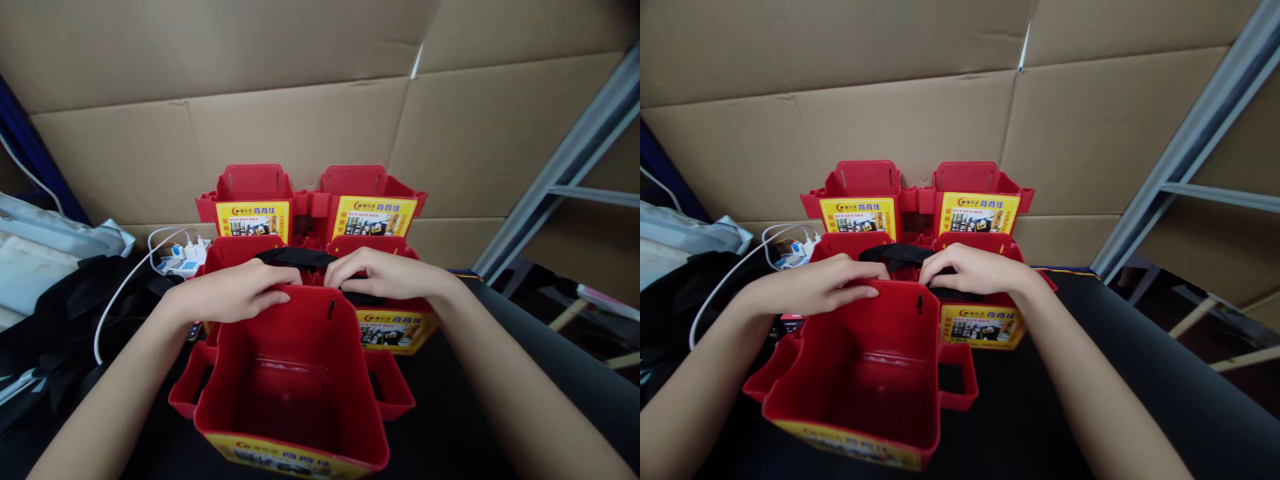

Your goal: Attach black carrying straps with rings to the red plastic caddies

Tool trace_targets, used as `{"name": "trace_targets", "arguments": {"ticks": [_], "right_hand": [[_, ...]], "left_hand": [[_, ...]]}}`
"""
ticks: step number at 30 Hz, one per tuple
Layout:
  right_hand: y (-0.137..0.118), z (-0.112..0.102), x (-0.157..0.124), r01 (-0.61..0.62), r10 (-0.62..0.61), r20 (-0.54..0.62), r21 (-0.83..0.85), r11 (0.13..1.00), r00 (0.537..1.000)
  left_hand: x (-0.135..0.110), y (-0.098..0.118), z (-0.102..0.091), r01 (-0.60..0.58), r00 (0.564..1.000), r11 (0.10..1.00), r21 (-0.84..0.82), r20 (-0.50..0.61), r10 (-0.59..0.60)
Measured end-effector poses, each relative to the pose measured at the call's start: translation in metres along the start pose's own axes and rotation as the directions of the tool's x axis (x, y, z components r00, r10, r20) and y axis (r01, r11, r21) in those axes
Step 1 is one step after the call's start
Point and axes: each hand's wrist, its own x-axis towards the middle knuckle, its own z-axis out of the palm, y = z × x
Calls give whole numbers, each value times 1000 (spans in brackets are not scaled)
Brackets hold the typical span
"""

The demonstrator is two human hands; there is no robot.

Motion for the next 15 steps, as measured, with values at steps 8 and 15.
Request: {"name": "trace_targets", "arguments": {"ticks": [8,15], "right_hand": [[-9,3,1,-17,17,44,-3,1000,999],[-9,0,-1,-59,58,18,62,996,998]], "left_hand": [[0,2,-1,-19,1000,1000,-21,-7,19],[-1,0,-2,-44,999,999,9,-14,44]]}}
